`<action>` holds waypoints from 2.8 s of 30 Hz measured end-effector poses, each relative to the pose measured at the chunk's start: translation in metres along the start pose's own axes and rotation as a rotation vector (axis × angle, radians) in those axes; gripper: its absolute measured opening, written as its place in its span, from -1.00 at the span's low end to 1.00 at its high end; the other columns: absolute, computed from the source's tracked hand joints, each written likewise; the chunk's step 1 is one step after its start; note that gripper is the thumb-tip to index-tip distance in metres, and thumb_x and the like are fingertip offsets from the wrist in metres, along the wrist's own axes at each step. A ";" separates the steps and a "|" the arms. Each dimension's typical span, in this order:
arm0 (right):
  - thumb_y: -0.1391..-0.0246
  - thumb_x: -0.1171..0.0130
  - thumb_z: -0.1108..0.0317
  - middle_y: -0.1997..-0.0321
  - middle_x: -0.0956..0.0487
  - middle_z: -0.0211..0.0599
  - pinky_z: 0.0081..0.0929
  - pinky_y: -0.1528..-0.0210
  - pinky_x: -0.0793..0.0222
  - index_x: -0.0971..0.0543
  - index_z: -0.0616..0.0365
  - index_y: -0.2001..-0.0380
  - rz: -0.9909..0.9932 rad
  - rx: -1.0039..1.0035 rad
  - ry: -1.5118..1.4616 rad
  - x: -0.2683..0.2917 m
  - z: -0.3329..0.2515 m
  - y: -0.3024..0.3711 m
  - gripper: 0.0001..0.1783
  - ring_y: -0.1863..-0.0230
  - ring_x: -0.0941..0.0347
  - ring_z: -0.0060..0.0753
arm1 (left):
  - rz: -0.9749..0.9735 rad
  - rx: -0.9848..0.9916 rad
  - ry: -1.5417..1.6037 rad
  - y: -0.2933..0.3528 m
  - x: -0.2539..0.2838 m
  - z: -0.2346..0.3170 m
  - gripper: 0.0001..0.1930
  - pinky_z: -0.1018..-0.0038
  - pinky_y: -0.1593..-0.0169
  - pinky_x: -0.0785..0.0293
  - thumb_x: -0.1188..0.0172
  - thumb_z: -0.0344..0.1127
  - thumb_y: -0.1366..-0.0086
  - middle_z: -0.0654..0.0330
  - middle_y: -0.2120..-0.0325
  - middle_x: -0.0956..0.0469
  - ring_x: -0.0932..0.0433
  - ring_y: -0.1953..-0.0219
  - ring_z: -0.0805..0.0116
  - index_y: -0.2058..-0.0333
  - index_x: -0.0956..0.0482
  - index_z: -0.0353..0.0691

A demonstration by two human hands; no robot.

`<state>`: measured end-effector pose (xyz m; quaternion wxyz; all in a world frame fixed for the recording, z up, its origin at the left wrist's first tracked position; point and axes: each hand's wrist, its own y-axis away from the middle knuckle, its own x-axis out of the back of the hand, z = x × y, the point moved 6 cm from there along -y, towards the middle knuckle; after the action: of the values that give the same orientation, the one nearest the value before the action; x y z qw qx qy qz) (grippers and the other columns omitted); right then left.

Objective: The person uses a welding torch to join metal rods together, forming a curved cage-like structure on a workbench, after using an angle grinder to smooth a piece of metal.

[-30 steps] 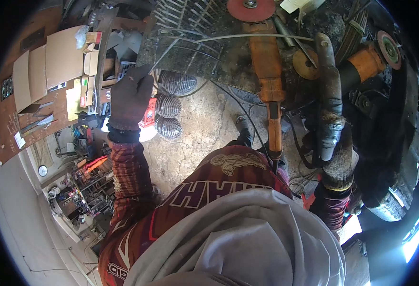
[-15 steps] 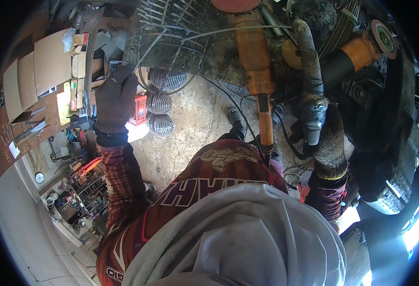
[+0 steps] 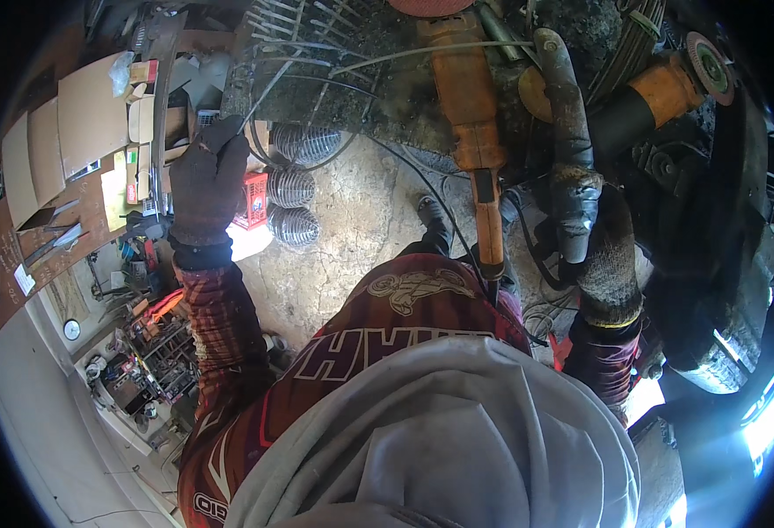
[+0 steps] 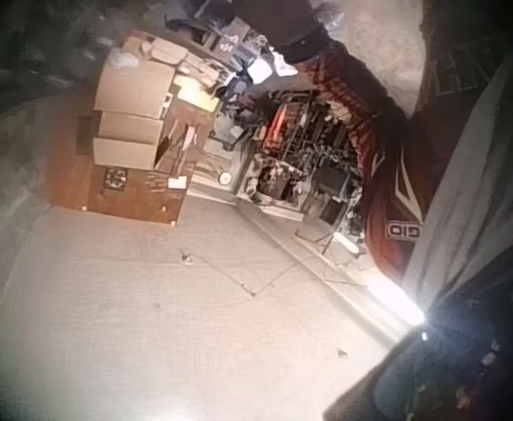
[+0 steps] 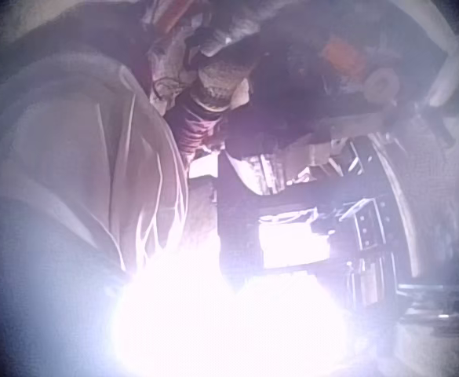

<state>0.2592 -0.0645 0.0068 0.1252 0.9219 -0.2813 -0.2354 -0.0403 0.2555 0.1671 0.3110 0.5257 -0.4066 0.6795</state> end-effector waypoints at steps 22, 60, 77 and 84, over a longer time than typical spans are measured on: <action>-0.44 0.06 0.23 0.16 -0.63 0.02 -0.25 0.44 -0.65 -0.42 0.29 -0.11 0.010 0.051 0.105 -0.010 -0.005 -0.003 -0.63 0.37 -0.66 -0.18 | 0.013 0.110 0.070 0.000 0.001 -0.004 -0.76 0.30 0.30 -0.52 -0.34 -0.46 -0.24 0.11 0.33 -0.64 -0.56 0.37 0.17 0.11 -0.62 -0.22; -0.44 0.05 0.23 0.26 -0.63 -0.03 -0.22 0.43 -0.63 -0.41 0.28 -0.13 0.015 -0.016 0.004 -0.006 0.002 -0.005 -0.63 0.40 -0.64 -0.16 | -0.027 -0.027 -0.075 -0.003 0.007 0.005 -0.80 0.28 0.29 -0.60 -0.31 -0.48 -0.25 0.06 0.23 -0.63 -0.66 0.30 0.12 0.14 -0.59 -0.27; -0.36 -0.09 0.32 -0.07 -0.58 -0.09 -0.30 0.00 -0.58 -0.41 0.26 -0.19 -0.129 0.027 -0.021 0.007 0.005 -0.001 -0.59 0.00 -0.59 -0.24 | -0.002 0.045 0.082 -0.006 0.009 -0.005 -0.82 0.28 0.21 -0.58 -0.24 -0.25 -0.38 0.10 0.32 -0.69 -0.66 0.31 0.21 0.16 -0.68 -0.18; -0.37 -0.07 0.28 -0.12 -0.54 -0.10 -0.26 -0.11 -0.52 -0.38 0.25 -0.23 -0.125 0.044 0.041 -0.004 0.003 0.003 -0.55 -0.09 -0.54 -0.21 | 0.073 0.156 0.077 0.014 -0.002 -0.032 -0.88 0.28 0.27 -0.56 -0.30 -0.29 -0.31 0.10 0.41 -0.66 -0.63 0.38 0.16 0.24 -0.70 -0.16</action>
<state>0.2536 -0.0649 0.0072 0.0956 0.9447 -0.2258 -0.2177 -0.0664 0.2774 0.1584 0.2594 0.5064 -0.3589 0.7399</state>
